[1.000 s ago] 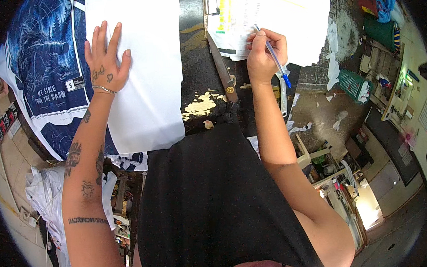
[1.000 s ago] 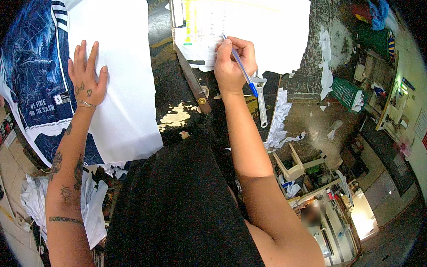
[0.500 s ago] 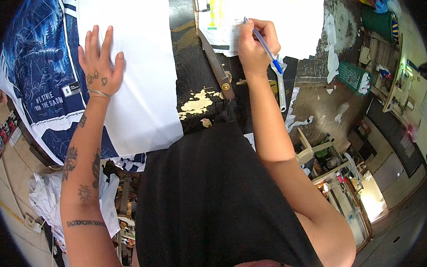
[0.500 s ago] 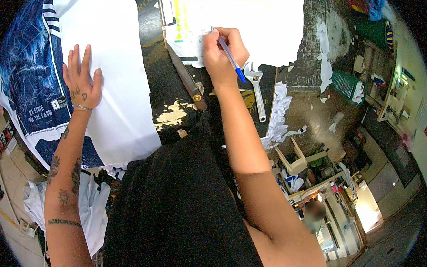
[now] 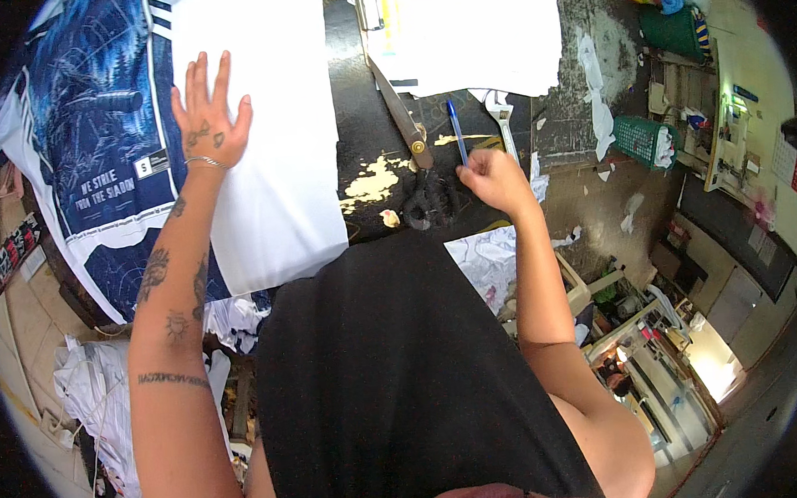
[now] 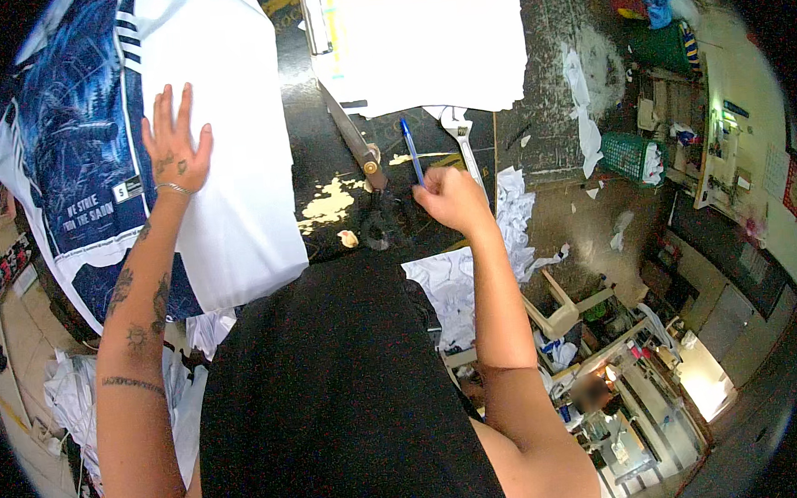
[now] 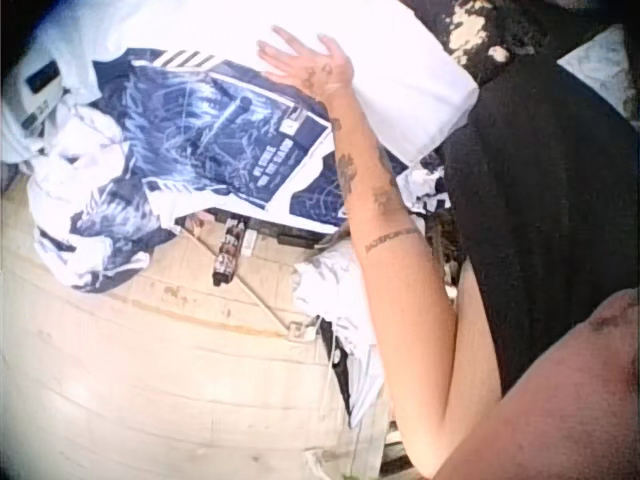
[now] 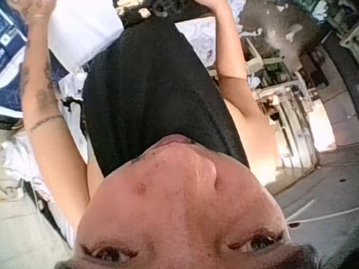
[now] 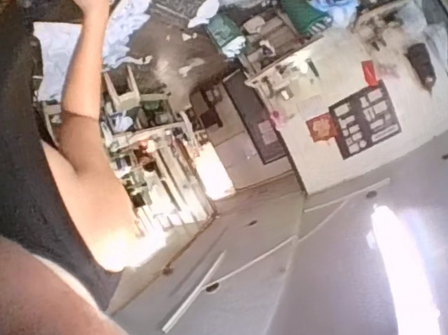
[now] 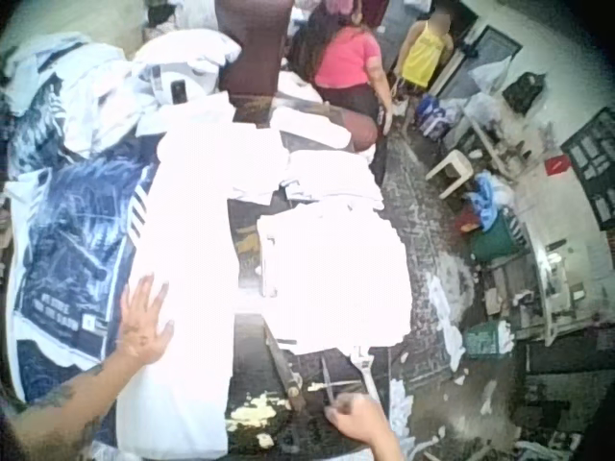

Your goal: The person repeatedly cuts the side seams of printed t-shirts using shears, then writes on a clipboard. The person handles multiple t-shirts one at a time, cutting along the side seams and stacking the cut pieces.

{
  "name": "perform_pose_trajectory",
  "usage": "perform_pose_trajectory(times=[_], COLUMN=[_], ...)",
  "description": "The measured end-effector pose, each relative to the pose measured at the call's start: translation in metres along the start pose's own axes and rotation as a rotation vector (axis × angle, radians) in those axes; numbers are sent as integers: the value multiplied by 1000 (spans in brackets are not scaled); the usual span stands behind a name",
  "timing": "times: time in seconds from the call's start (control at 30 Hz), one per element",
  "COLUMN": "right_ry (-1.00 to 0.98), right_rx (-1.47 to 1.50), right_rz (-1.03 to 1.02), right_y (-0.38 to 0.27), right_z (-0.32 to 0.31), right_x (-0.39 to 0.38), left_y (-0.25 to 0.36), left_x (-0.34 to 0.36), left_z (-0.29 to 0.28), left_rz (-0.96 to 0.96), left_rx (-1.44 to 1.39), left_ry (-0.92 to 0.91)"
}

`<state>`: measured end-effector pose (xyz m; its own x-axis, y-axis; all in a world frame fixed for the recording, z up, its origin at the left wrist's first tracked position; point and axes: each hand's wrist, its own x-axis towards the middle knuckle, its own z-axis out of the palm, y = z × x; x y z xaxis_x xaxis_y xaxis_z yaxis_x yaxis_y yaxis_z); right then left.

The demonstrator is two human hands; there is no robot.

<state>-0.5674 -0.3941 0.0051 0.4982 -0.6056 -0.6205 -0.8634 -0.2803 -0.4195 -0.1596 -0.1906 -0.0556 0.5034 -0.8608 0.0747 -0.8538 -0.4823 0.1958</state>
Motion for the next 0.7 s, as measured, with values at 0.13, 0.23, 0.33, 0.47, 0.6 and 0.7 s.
perform_pose_trajectory(times=[0.13, 0.23, 0.33, 0.47, 0.6, 0.7], right_ry=[431, 584, 273, 374, -155, -28], right_rx=[-220, 7, -13, -328, -206, -386], right_rz=[38, -374, -794, -885, -449, -768], right_y=[-25, -95, -176, -193, -130, -140], right_z=[4, 33, 89, 146, 178, 210], right_x=[-11, 4, 10, -31, -95, -95], left_y=[17, -31, -163, -369, -405, -324], left_x=[-1, -17, -65, -226, -383, -376], left_z=[-22, -32, -41, -74, -94, -62], left_rz=[39, 135, 116, -692, -1128, -917], left_rx=[103, -1161, -413, 505, 383, 271], left_ry=[-315, -702, 83, -527, -326, -559])
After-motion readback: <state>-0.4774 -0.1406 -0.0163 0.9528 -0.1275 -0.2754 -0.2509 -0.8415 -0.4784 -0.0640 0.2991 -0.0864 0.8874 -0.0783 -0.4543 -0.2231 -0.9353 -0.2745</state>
